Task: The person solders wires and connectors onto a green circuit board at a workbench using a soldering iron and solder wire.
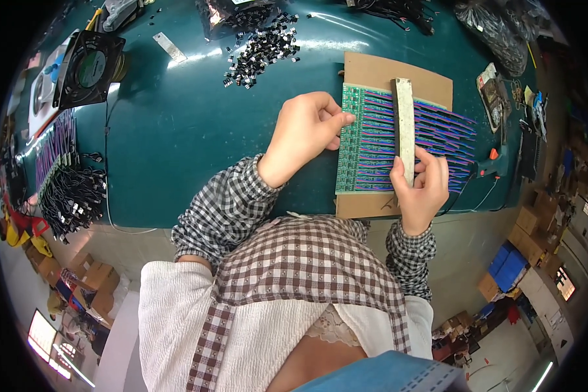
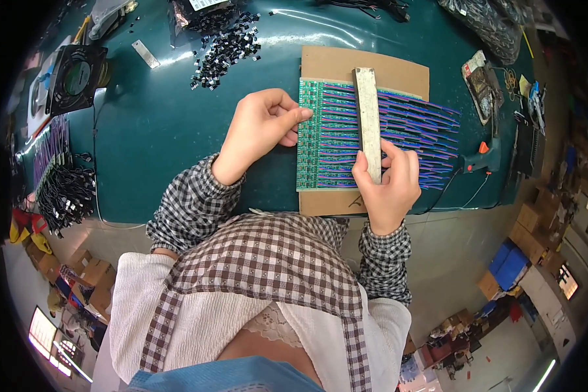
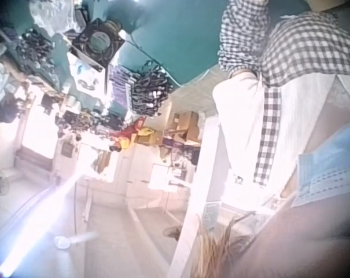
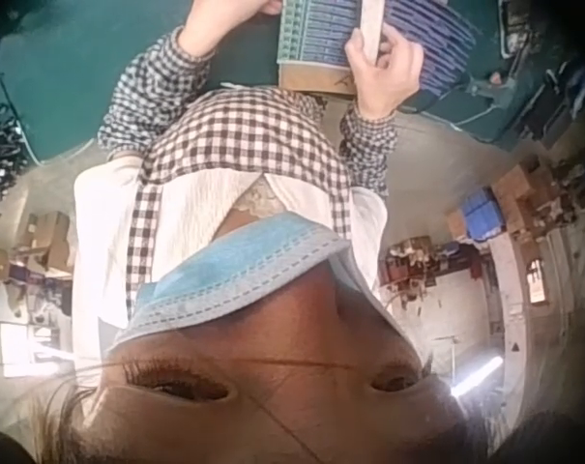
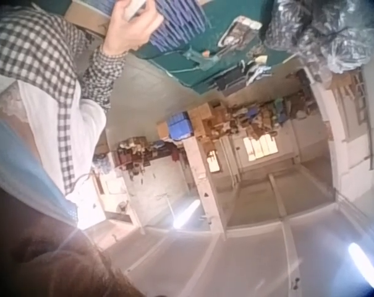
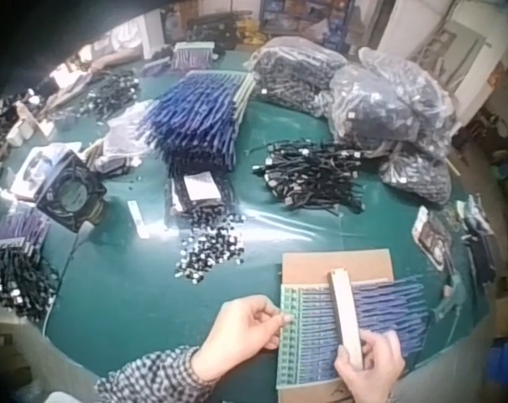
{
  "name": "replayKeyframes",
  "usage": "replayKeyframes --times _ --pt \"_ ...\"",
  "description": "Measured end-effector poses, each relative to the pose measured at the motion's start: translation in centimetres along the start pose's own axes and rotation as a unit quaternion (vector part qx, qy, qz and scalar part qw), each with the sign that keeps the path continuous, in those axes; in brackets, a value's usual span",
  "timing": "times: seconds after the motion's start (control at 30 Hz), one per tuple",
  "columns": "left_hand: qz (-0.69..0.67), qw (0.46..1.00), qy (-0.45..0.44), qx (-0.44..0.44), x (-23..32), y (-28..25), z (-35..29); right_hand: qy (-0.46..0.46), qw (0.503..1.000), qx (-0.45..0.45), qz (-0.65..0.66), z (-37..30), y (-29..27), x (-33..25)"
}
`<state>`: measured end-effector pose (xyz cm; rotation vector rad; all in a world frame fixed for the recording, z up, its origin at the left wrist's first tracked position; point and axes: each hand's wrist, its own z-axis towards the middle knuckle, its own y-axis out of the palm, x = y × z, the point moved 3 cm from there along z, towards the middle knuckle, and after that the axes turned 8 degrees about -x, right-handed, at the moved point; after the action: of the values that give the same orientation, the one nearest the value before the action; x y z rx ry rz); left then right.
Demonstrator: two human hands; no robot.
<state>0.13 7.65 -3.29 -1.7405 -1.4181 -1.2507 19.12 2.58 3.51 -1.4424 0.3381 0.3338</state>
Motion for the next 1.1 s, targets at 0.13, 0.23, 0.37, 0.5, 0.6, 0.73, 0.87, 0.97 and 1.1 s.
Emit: replayKeyframes --times 0.13,0.23,0.37,0.5,0.6,0.73,0.87,0.97,1.1 --pt "0.007 1.0 -0.002 0.007 -0.1 0.1 -0.2 -0.005 1.0 -0.013 0.011 0.1 0.0 0.1" --pt "0.044 0.999 0.006 0.007 0.2 0.1 -0.1 -0.017 1.0 -0.007 -0.003 0.4 0.1 0.2" --pt "0.027 0.999 0.016 0.002 -0.1 0.0 -0.1 -0.007 1.0 -0.025 0.003 0.4 -0.1 0.2" --pt "0.012 0.999 0.001 -0.031 -0.6 -0.4 0.0 0.035 0.984 0.01 0.173 1.1 -2.8 3.3" --pt "-0.001 0.999 -0.014 -0.049 0.0 -0.2 -0.2 0.211 0.942 0.233 0.117 2.6 -8.4 12.7" --pt "-0.06 0.994 -0.043 -0.082 -0.2 -0.3 -0.1 0.412 0.906 0.09 -0.03 3.9 -8.4 24.6" --pt "-0.082 0.991 -0.049 -0.089 -0.5 -0.5 -0.1 0.483 0.862 0.13 -0.086 4.6 -8.6 25.4" --pt "-0.097 0.989 -0.054 -0.098 -0.6 -0.9 0.1 0.514 0.849 0.079 -0.095 5.1 -8.0 24.1" --pt "-0.158 0.974 -0.053 -0.154 -1.4 -0.8 0.8 0.505 0.836 0.215 -0.006 3.2 -7.9 25.8"
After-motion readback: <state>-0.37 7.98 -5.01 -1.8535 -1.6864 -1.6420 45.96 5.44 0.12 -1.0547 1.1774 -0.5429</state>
